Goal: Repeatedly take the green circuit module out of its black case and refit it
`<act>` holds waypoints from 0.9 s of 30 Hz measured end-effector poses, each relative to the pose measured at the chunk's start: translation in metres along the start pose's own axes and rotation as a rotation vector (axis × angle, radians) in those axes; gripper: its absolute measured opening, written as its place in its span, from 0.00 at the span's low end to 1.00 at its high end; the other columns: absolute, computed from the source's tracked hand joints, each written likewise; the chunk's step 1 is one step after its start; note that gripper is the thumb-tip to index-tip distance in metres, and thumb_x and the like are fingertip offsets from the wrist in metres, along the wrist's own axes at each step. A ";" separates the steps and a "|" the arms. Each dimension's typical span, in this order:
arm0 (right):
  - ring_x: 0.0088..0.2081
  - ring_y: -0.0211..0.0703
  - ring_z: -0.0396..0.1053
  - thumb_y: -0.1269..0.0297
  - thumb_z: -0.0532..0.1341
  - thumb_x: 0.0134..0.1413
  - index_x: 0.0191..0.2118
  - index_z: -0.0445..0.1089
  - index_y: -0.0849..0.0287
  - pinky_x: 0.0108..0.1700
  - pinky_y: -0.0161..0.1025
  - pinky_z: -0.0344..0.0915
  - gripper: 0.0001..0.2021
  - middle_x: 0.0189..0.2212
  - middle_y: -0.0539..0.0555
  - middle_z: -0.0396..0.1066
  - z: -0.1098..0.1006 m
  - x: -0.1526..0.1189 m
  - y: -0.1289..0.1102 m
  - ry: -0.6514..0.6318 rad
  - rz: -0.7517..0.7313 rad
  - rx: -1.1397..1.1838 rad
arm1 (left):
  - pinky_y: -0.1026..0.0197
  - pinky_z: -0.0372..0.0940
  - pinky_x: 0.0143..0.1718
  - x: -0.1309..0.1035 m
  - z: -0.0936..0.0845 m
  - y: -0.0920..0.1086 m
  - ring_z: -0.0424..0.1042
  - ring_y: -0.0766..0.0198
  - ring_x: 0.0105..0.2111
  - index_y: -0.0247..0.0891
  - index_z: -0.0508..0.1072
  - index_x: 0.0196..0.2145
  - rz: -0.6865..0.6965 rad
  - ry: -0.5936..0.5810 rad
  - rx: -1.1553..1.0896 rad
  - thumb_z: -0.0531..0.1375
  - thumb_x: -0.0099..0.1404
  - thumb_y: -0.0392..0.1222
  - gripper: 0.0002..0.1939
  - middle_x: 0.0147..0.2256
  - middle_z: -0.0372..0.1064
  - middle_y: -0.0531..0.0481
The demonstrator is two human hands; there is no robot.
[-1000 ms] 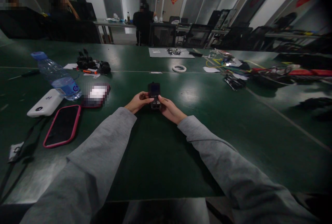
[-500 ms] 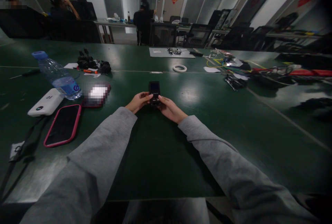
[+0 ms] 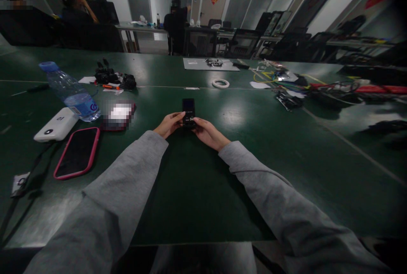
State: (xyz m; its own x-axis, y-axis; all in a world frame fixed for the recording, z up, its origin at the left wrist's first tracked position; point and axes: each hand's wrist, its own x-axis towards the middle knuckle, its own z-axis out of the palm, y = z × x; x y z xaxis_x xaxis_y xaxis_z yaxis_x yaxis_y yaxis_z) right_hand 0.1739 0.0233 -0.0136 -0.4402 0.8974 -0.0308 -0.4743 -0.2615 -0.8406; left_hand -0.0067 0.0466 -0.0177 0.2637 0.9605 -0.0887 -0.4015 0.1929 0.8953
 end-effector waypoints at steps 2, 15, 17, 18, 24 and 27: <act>0.41 0.37 0.68 0.62 0.68 0.48 0.39 0.72 0.58 0.45 0.36 0.65 0.11 0.39 0.51 0.73 0.000 0.000 0.000 0.002 -0.002 -0.007 | 0.61 0.65 0.42 0.000 -0.001 0.000 0.71 0.67 0.36 0.30 0.72 0.39 0.001 -0.006 0.004 0.67 0.56 0.46 0.18 0.35 0.73 0.46; 0.45 0.38 0.70 0.60 0.65 0.52 0.45 0.71 0.56 0.56 0.39 0.62 0.14 0.38 0.51 0.74 -0.001 0.000 0.001 -0.073 0.008 0.016 | 0.63 0.68 0.38 0.000 -0.009 0.011 0.73 0.65 0.34 0.33 0.74 0.38 -0.144 0.060 -0.244 0.61 0.60 0.50 0.16 0.32 0.74 0.46; 0.45 0.39 0.70 0.60 0.64 0.53 0.46 0.71 0.57 0.56 0.40 0.62 0.14 0.38 0.52 0.74 -0.001 0.000 0.001 -0.080 0.013 0.013 | 0.63 0.69 0.37 0.000 -0.011 0.012 0.73 0.64 0.34 0.34 0.74 0.38 -0.150 0.079 -0.293 0.60 0.62 0.50 0.15 0.32 0.73 0.46; 0.45 0.39 0.70 0.60 0.64 0.53 0.46 0.71 0.57 0.57 0.40 0.62 0.14 0.39 0.52 0.74 -0.002 0.000 0.001 -0.082 0.017 0.009 | 0.63 0.69 0.37 0.001 -0.012 0.012 0.73 0.64 0.34 0.34 0.74 0.39 -0.151 0.086 -0.309 0.59 0.62 0.50 0.15 0.31 0.73 0.46; 0.45 0.40 0.70 0.58 0.65 0.52 0.44 0.71 0.58 0.58 0.41 0.61 0.14 0.38 0.53 0.74 -0.001 0.001 0.001 -0.051 0.035 0.024 | 0.66 0.70 0.34 0.001 -0.009 0.009 0.73 0.66 0.33 0.33 0.73 0.38 -0.136 0.074 -0.273 0.59 0.62 0.50 0.15 0.32 0.74 0.45; 0.44 0.39 0.70 0.56 0.65 0.52 0.41 0.70 0.57 0.58 0.41 0.61 0.13 0.37 0.52 0.73 0.000 0.002 0.001 -0.035 0.032 0.043 | 0.66 0.69 0.37 0.000 -0.008 0.008 0.74 0.67 0.34 0.32 0.72 0.39 -0.104 0.036 -0.211 0.61 0.61 0.47 0.14 0.35 0.74 0.45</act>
State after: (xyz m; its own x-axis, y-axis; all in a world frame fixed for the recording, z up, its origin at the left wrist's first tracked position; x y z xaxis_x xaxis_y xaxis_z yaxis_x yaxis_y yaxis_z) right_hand 0.1725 0.0243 -0.0144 -0.4821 0.8753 -0.0378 -0.4916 -0.3060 -0.8153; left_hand -0.0166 0.0496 -0.0137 0.2830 0.9391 -0.1948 -0.5495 0.3253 0.7696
